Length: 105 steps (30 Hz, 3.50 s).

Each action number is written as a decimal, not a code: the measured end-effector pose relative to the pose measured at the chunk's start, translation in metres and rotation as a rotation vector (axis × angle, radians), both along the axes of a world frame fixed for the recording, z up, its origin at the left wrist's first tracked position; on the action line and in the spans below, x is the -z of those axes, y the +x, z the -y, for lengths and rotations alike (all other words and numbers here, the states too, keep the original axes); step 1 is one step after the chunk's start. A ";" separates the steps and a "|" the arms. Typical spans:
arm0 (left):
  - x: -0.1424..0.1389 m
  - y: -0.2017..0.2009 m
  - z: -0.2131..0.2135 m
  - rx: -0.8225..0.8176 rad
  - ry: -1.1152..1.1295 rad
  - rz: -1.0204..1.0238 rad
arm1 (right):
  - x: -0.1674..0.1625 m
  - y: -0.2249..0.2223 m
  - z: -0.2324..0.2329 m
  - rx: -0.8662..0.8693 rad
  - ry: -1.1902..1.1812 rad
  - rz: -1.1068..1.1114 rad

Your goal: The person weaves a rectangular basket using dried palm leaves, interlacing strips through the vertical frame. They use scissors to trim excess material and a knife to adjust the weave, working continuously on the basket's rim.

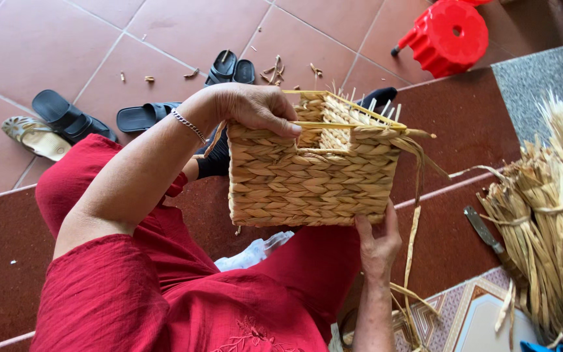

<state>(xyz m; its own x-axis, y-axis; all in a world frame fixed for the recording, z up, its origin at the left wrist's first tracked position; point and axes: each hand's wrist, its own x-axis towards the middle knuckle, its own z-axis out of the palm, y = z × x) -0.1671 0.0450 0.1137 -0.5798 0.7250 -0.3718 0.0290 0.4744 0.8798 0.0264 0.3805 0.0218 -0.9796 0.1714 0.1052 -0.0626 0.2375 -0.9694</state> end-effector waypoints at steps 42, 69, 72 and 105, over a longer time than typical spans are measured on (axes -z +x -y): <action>0.060 0.144 0.026 -0.841 0.089 -1.118 | 0.077 0.219 -0.080 0.244 1.039 0.537; 0.031 0.106 -0.012 -0.752 0.002 -1.304 | -0.125 -0.063 0.038 -0.419 1.206 -0.605; 0.029 0.108 -0.011 -0.750 0.009 -1.291 | -0.133 -0.075 0.053 -0.455 1.274 -0.627; 0.026 0.114 -0.022 -0.879 0.144 -1.141 | -0.117 -0.096 0.065 -0.630 1.367 -0.778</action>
<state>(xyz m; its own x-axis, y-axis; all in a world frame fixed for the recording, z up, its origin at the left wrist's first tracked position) -0.0528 0.0670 0.0876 -0.7742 -0.0249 0.6325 0.4850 0.6188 0.6180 -0.0700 0.3152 0.1385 -0.5040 -0.8136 0.2897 -0.7951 0.5681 0.2122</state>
